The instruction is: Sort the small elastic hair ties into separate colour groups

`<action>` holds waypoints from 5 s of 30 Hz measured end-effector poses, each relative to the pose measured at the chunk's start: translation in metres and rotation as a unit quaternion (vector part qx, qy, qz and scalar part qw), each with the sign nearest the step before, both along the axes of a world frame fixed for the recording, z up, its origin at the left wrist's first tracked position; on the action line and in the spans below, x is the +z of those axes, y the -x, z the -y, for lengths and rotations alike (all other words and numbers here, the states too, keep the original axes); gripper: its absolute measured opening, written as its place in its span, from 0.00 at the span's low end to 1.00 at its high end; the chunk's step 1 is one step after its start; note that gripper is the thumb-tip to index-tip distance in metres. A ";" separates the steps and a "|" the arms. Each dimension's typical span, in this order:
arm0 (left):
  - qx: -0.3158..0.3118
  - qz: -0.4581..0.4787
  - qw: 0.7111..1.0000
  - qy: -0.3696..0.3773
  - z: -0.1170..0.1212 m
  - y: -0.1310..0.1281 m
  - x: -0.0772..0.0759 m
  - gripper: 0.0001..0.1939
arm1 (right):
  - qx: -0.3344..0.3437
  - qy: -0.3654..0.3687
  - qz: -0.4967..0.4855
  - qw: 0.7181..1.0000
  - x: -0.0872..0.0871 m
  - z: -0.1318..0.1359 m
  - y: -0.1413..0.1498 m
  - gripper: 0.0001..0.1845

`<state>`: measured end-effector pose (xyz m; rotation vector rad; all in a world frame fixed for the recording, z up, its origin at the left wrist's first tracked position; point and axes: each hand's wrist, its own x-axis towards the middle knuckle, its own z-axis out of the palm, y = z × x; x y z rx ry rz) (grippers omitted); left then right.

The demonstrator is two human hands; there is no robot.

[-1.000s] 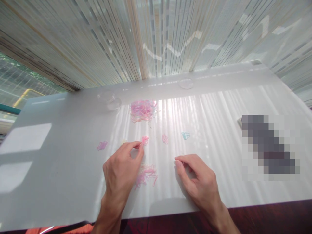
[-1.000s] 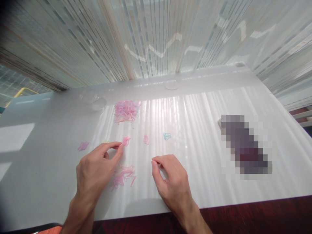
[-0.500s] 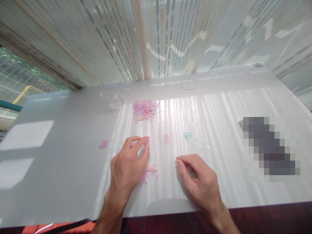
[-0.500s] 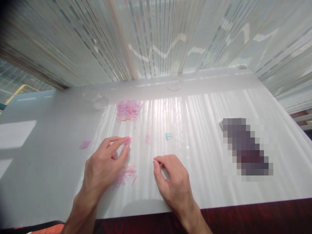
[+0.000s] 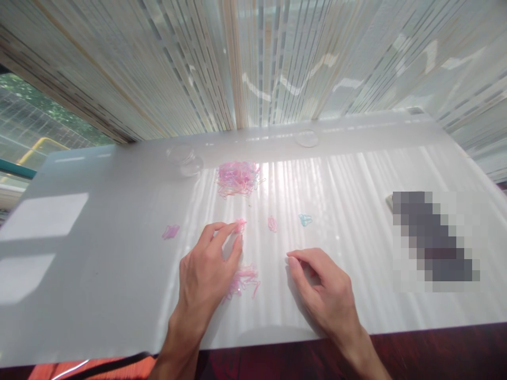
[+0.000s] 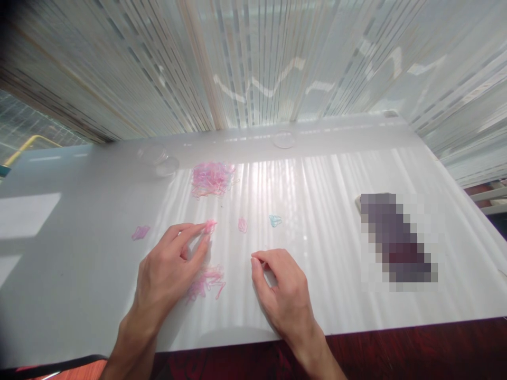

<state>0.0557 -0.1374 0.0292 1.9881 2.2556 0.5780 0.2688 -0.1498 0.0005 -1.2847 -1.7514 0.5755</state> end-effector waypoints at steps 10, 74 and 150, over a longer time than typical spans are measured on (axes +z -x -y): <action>-0.135 0.093 0.986 -0.045 0.035 0.043 0.000 0.10 | 0.031 -0.005 0.024 0.999 0.001 0.000 0.001 0.06; -0.259 0.260 0.924 -0.105 0.058 0.046 -0.005 0.07 | 0.193 -0.090 -0.004 0.977 0.004 0.015 0.039 0.07; 0.139 -0.011 0.989 -0.045 0.006 0.102 -0.011 0.14 | 0.134 -0.020 0.003 0.991 0.003 0.005 0.026 0.07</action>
